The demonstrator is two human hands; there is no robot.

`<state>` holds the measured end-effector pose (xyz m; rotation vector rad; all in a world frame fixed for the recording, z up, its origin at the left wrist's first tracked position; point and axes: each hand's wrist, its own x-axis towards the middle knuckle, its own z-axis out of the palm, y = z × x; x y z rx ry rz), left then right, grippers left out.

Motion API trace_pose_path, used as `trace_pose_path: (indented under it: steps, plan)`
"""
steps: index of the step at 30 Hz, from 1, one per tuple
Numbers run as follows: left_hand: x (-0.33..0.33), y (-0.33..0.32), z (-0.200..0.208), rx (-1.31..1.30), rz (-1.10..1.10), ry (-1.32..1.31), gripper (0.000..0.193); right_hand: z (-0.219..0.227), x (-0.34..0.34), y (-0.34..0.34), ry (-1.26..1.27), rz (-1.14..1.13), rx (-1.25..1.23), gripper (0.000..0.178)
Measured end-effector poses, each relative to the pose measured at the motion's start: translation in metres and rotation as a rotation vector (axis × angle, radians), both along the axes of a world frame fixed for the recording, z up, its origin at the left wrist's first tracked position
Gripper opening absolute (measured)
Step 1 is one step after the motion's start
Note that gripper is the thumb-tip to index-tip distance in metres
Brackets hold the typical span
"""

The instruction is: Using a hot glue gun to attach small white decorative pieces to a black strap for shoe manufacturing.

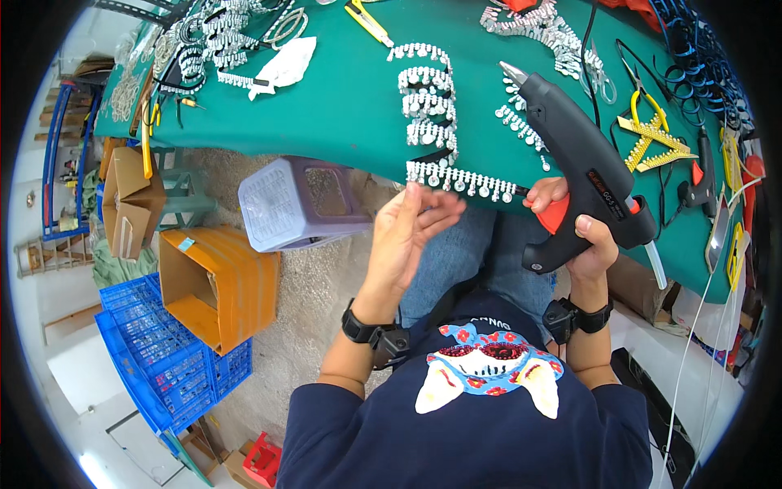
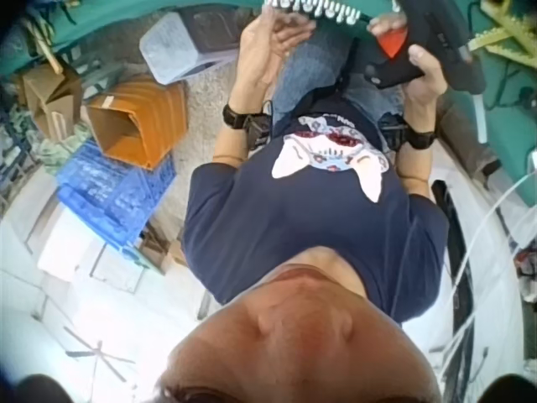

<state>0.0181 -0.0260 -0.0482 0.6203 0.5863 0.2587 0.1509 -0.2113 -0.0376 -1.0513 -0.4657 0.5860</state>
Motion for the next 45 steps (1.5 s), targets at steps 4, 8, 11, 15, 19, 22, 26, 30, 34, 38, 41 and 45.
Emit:
trace_pose_path:
  steps: [4, 8, 11, 15, 19, 22, 26, 30, 34, 38, 41, 45]
  plan:
    - [-0.023, 0.019, -0.009, 1.012, 0.027, 0.182, 0.019, 0.000, 0.000, 0.001, -0.007, 0.008, -0.030, 0.043]
    - [-0.002, 0.021, 0.016, 1.836, 0.229, -0.008, 0.028, -0.003, -0.002, 0.000, -0.014, 0.021, -0.045, 0.044]
    - [0.009, 0.027, 0.017, 1.910, 0.173, -0.032, 0.029, -0.002, -0.003, 0.000, -0.014, 0.007, -0.071, 0.045]
    - [0.009, 0.035, 0.020, 1.984, 0.093, -0.099, 0.027, -0.004, -0.007, 0.001, -0.014, -0.020, -0.083, 0.045]
    - [0.007, 0.038, 0.023, 2.009, 0.093, -0.136, 0.025, -0.005, -0.009, 0.001, -0.068, -0.049, -0.094, 0.045]
    - [0.007, 0.040, 0.021, 2.018, 0.081, -0.167, 0.023, -0.005, -0.009, 0.000, -0.068, -0.050, -0.075, 0.045]
    - [0.012, 0.032, 0.010, 2.065, 0.257, -0.178, 0.022, -0.006, -0.011, -0.001, -0.111, -0.025, -0.070, 0.045]
    - [0.014, 0.031, -0.004, 2.103, 0.442, -0.177, 0.020, -0.012, -0.016, 0.003, -0.084, -0.003, -0.057, 0.045]
    - [0.019, 0.027, -0.014, 2.079, 0.518, -0.190, 0.019, -0.016, -0.015, 0.003, -0.099, -0.023, -0.041, 0.045]
    - [0.023, 0.024, -0.020, 2.091, 0.587, -0.176, 0.019, -0.017, -0.016, 0.004, -0.064, -0.046, -0.034, 0.045]
    - [0.022, 0.021, -0.023, 2.050, 0.588, -0.131, 0.019, -0.020, -0.015, 0.003, -0.099, -0.053, -0.022, 0.044]
    - [0.021, 0.022, -0.027, 1.960, 0.595, -0.072, 0.017, -0.019, -0.016, 0.005, -0.110, -0.064, -0.027, 0.045]
